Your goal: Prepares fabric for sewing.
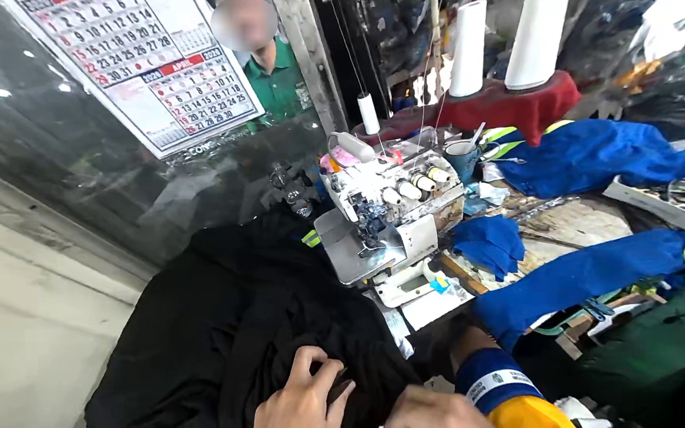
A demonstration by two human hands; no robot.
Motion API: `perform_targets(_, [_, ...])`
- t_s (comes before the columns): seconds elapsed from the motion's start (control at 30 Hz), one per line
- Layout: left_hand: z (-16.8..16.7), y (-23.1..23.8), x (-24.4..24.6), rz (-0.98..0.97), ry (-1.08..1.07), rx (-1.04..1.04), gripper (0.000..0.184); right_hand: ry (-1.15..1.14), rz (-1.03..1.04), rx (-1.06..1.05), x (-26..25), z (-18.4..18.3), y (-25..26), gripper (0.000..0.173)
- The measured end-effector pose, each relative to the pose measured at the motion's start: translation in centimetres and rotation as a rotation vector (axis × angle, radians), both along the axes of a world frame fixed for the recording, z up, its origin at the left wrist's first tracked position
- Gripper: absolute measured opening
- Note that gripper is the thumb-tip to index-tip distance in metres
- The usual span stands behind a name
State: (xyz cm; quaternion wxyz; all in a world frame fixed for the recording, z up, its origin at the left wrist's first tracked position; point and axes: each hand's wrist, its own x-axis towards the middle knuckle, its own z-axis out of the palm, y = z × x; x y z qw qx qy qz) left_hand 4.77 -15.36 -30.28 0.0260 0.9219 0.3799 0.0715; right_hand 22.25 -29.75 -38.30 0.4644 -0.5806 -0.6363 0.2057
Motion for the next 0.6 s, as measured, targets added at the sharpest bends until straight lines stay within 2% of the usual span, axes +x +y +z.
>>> perform_targets(0.07, [-0.6, 0.3, -0.5, -0.030, -0.091, 0.046, 0.023, 0.053, -0.149, 0.002, 1.8, -0.3, -0.2, 0.013])
perform_targets(0.13, [-0.8, 0.6, -0.9, -0.051, -0.157, 0.063, 0.023, 0.084, -0.257, -0.048, 3.4, -0.7, 0.1, 0.019])
perform_targets(0.23, [-0.9, 0.3, -1.3, -0.053, -0.119, 0.032, 0.035, 0.047, -0.195, -0.304, 4.7, -1.3, 0.5, 0.034])
perform_targets(0.27, [-0.8, -0.1, -1.3, -0.047, -0.083, 0.012, 0.038, 0.052, -0.160, -0.333, 4.8, -1.5, 0.6, 0.033])
perform_targets(0.33, [-1.6, 0.0, -1.5, -0.044, -0.082, 0.046, 0.028, 0.088, -0.153, -0.295, 4.7, -2.0, 0.8, 0.024])
perform_targets(0.4, [-2.0, 0.4, -1.8, -0.050, -0.180, 0.044, 0.019, 0.145, -0.173, -0.208, 4.6, -2.0, 0.7, 0.019])
perform_targets(0.5, [-0.4, 0.3, -2.1, -0.059, -0.459, -0.124, 0.023, 0.231, -0.180, -0.103, 4.6, -1.2, 0.5, 0.014])
perform_targets(0.6, [0.8, 0.3, -2.8, -0.007, -0.678, -0.160, 0.025, 0.304, -0.148, -0.018, 4.7, -0.5, 0.4, 0.012])
